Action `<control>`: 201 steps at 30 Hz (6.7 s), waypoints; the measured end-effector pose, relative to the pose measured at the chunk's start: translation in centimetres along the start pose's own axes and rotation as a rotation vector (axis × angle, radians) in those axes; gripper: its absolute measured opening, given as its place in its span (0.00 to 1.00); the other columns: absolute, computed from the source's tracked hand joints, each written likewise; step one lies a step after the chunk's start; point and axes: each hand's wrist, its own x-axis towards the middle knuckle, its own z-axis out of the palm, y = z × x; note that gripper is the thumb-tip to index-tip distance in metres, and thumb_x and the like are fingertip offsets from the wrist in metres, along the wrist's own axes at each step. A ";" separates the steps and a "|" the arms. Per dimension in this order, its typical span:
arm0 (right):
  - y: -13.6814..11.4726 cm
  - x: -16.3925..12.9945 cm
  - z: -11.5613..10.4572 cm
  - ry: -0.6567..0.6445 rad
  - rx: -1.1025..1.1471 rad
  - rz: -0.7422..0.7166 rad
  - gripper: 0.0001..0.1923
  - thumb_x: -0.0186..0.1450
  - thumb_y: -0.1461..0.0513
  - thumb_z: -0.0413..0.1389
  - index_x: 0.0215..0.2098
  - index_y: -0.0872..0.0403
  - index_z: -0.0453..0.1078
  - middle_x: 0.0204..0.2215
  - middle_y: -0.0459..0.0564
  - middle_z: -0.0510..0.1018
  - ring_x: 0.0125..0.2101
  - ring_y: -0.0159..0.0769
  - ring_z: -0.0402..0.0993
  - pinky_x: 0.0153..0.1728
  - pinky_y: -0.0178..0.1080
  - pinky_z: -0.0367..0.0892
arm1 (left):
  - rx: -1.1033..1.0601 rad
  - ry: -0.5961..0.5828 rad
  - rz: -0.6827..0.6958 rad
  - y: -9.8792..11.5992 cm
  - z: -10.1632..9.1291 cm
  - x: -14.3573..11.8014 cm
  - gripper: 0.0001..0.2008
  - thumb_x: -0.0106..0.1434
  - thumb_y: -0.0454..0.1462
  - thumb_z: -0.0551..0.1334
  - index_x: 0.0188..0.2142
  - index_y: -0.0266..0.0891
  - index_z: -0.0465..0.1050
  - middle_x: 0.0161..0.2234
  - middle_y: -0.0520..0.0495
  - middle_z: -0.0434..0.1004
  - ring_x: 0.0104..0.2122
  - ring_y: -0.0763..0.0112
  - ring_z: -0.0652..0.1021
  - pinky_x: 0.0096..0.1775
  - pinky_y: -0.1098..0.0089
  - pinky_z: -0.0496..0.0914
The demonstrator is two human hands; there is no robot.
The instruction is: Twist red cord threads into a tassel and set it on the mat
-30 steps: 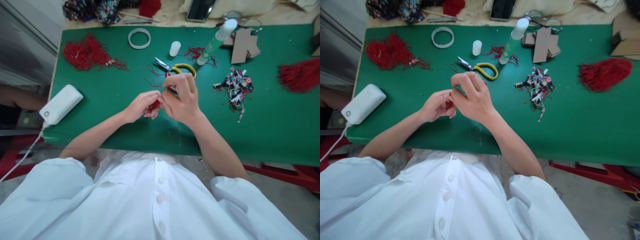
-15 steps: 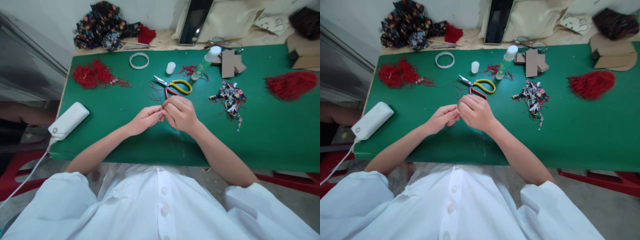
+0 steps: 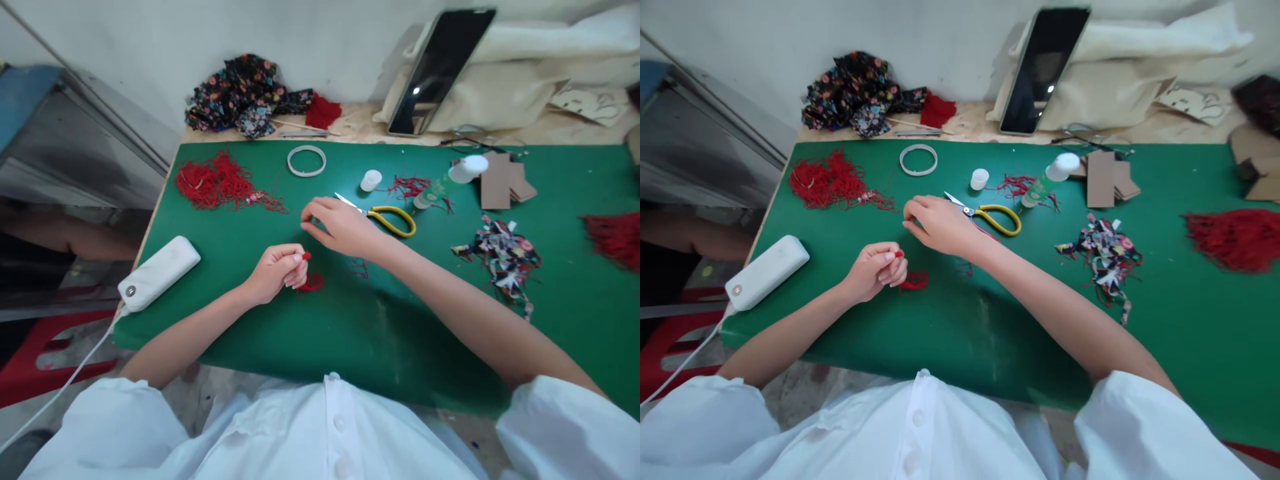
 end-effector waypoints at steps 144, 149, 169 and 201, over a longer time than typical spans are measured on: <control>0.9 -9.5 1.3 0.168 0.643 0.163 0.02 0.68 0.64 0.57 0.36 0.53 0.72 0.28 0.45 0.80 0.25 0.27 0.74 0.28 0.30 0.68 | 0.819 -0.315 0.174 0.0 -1.3 4.1 0.13 0.70 0.33 0.53 0.30 0.34 0.70 0.35 0.43 0.81 0.29 0.80 0.79 0.36 0.78 0.73; 0.7 -9.5 1.3 0.177 0.604 0.135 0.04 0.68 0.63 0.57 0.34 0.53 0.70 0.26 0.45 0.79 0.24 0.27 0.73 0.27 0.30 0.66 | 0.830 -0.389 0.198 0.3 -1.0 4.4 0.13 0.68 0.32 0.53 0.29 0.33 0.72 0.32 0.43 0.79 0.28 0.80 0.77 0.32 0.80 0.73; 0.6 -9.5 1.3 0.164 0.574 0.166 0.04 0.69 0.63 0.55 0.35 0.52 0.69 0.23 0.42 0.74 0.21 0.26 0.67 0.25 0.30 0.62 | 0.835 -0.383 0.137 0.2 -1.0 4.2 0.12 0.70 0.33 0.52 0.34 0.34 0.73 0.28 0.46 0.79 0.25 0.79 0.77 0.30 0.79 0.71; 0.9 -9.5 1.4 0.137 0.607 0.031 0.05 0.68 0.66 0.54 0.33 0.53 0.66 0.23 0.42 0.70 0.23 0.26 0.61 0.28 0.32 0.60 | 0.985 -0.461 0.310 -0.3 -1.4 4.1 0.09 0.67 0.35 0.58 0.35 0.34 0.76 0.43 0.39 0.75 0.25 0.84 0.74 0.32 0.79 0.73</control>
